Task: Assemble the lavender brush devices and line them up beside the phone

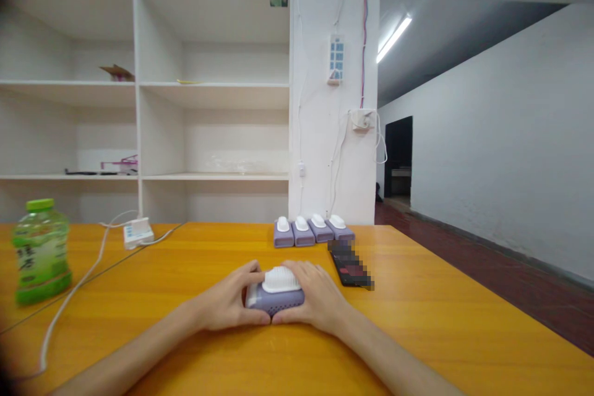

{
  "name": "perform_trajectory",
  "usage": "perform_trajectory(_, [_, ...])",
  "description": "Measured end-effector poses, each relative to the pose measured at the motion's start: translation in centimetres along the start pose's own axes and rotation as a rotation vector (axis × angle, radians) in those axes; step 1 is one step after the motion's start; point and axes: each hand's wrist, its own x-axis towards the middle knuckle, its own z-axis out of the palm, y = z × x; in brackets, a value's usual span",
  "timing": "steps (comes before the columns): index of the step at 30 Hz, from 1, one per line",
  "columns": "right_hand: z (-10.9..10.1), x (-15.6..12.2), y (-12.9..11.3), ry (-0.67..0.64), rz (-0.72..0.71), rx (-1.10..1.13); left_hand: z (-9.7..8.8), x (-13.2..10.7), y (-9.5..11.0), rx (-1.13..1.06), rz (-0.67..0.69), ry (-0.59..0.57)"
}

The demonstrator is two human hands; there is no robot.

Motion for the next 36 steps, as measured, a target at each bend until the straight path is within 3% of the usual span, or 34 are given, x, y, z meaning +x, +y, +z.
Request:
perform_trajectory(8, [0.1, 0.2, 0.2, 0.01, -0.005, -0.007, -1.1, 0.0, 0.0, 0.066, -0.044, -0.048])
perform_trajectory(12, [0.1, 0.3, 0.7, 0.007, 0.014, -0.001, -2.4, -0.3, -1.4, 0.098, -0.004, -0.116])
perform_trajectory(16, [-0.1, 0.3, 1.0, 0.005, 0.031, -0.004, -3.7, -1.1, -5.0, 0.14, -0.079, -0.077])
perform_trajectory(23, [-0.3, 0.1, 0.8, -0.007, 0.014, -0.004, -5.2, -2.9, -14.0, 0.254, -0.233, 0.06])
perform_trajectory(26, [-0.4, 0.1, 0.8, -0.007, 0.016, 0.0, -5.2, -3.3, -16.0, 0.288, -0.24, 0.125])
perform_trajectory(30, [-0.3, 0.1, 0.8, 0.0, 0.023, 0.005, -5.1, -3.0, -14.7, 0.324, -0.203, 0.238])
perform_trajectory(33, [-0.1, 0.1, 0.8, 0.003, 0.019, 0.002, -4.3, -2.0, -11.0, 0.3, -0.122, 0.257])
perform_trajectory(36, [0.0, 0.1, 1.0, 0.013, 0.006, -0.006, -2.4, -1.1, -6.3, 0.207, -0.022, 0.197])
